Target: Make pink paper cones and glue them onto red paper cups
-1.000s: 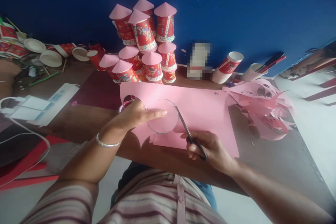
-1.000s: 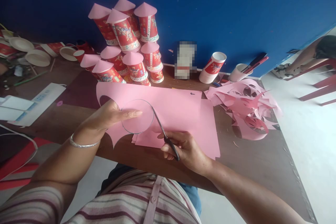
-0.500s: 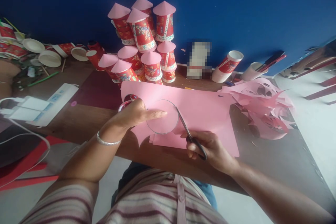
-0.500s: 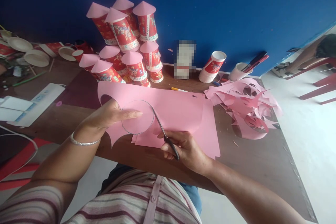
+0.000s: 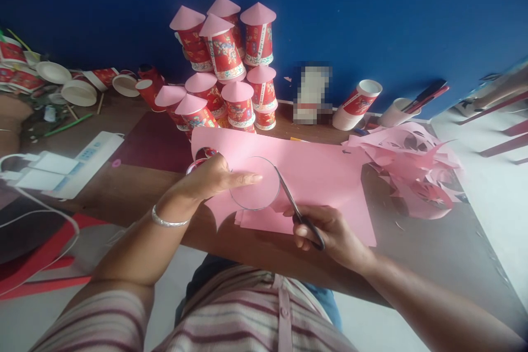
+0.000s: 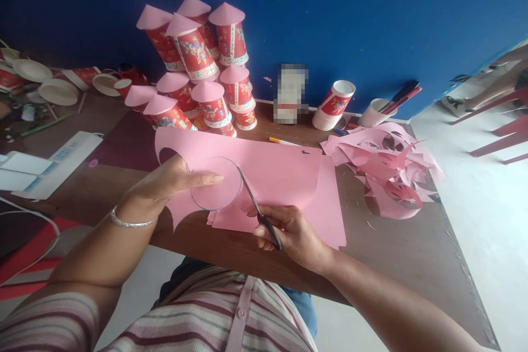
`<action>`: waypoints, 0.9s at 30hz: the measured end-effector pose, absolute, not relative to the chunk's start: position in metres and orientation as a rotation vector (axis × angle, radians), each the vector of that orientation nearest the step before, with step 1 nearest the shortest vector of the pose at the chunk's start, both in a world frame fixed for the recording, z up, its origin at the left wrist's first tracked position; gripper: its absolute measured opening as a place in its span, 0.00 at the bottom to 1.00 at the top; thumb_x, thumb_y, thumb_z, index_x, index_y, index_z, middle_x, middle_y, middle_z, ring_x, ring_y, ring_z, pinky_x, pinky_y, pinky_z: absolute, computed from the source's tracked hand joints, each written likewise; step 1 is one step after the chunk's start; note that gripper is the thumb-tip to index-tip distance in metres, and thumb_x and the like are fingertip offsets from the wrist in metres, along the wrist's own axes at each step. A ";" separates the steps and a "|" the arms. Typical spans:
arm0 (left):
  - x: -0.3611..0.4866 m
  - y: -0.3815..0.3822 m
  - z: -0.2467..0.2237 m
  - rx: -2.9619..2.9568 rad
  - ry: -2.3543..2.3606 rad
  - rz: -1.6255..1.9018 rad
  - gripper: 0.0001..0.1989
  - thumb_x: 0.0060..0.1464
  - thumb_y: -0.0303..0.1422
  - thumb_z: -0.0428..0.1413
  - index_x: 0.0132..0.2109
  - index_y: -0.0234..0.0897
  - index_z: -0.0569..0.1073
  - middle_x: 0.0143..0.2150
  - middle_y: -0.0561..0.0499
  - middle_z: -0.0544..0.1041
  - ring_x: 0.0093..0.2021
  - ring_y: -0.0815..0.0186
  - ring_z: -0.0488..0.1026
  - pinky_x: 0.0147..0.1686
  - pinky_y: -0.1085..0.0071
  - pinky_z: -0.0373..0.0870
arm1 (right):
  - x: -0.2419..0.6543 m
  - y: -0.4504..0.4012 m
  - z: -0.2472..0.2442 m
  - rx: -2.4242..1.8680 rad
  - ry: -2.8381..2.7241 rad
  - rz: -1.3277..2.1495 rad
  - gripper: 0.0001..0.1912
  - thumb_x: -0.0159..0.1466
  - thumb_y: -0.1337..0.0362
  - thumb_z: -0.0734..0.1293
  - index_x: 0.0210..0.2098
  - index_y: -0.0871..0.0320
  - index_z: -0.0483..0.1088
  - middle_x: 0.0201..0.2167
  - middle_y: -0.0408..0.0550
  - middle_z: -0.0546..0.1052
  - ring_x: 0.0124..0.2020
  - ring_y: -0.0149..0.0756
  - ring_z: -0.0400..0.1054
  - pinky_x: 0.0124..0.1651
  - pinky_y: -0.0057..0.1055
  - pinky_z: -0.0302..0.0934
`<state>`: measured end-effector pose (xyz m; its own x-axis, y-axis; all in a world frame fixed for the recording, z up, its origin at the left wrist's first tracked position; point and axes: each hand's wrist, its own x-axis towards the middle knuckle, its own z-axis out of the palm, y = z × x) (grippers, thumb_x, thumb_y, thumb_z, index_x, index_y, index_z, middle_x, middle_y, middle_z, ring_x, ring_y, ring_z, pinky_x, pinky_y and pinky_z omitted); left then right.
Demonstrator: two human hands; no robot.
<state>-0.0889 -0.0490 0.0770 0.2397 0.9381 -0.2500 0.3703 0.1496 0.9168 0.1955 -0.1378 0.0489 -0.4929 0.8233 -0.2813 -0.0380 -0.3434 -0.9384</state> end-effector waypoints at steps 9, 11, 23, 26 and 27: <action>-0.069 -0.048 0.099 1.511 1.436 0.506 0.36 0.45 0.39 0.74 0.19 0.42 0.50 0.20 0.59 0.45 0.23 0.75 0.51 0.18 0.73 0.42 | 0.196 -0.136 0.047 -1.059 -1.303 1.888 0.29 0.64 0.46 0.75 0.54 0.63 0.79 0.22 0.42 0.73 0.24 0.29 0.64 0.30 0.30 0.65; -0.071 -0.046 0.097 1.503 1.470 0.468 0.37 0.43 0.42 0.74 0.19 0.42 0.49 0.20 0.58 0.45 0.22 0.74 0.49 0.17 0.72 0.40 | 0.196 -0.137 0.047 -1.058 -1.304 1.884 0.28 0.64 0.46 0.75 0.54 0.63 0.79 0.22 0.42 0.73 0.23 0.29 0.64 0.30 0.30 0.64; -0.072 -0.047 0.100 1.509 1.445 0.455 0.38 0.44 0.44 0.73 0.21 0.41 0.47 0.20 0.59 0.44 0.22 0.77 0.45 0.18 0.73 0.37 | 0.197 -0.137 0.046 -1.062 -1.304 1.884 0.27 0.65 0.46 0.74 0.51 0.62 0.80 0.22 0.43 0.73 0.23 0.29 0.64 0.29 0.30 0.66; -0.072 -0.047 0.092 1.448 1.360 0.550 0.36 0.44 0.45 0.74 0.21 0.40 0.51 0.20 0.59 0.47 0.22 0.77 0.47 0.18 0.74 0.42 | 0.198 -0.137 0.045 -1.054 -1.287 1.853 0.28 0.65 0.45 0.74 0.51 0.62 0.79 0.23 0.43 0.74 0.23 0.30 0.65 0.29 0.31 0.67; -0.072 -0.047 0.089 1.421 1.324 0.612 0.34 0.44 0.45 0.73 0.21 0.40 0.54 0.20 0.59 0.48 0.21 0.76 0.48 0.18 0.74 0.45 | 0.198 -0.137 0.045 -1.049 -1.275 1.842 0.28 0.65 0.44 0.73 0.51 0.62 0.79 0.23 0.43 0.75 0.23 0.30 0.66 0.29 0.31 0.67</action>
<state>-0.0718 -0.0471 0.0890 0.2567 0.9260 -0.2769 0.3889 0.1632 0.9067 0.1985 -0.1368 0.0448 -0.4643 0.8513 -0.2445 -0.0709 -0.3108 -0.9478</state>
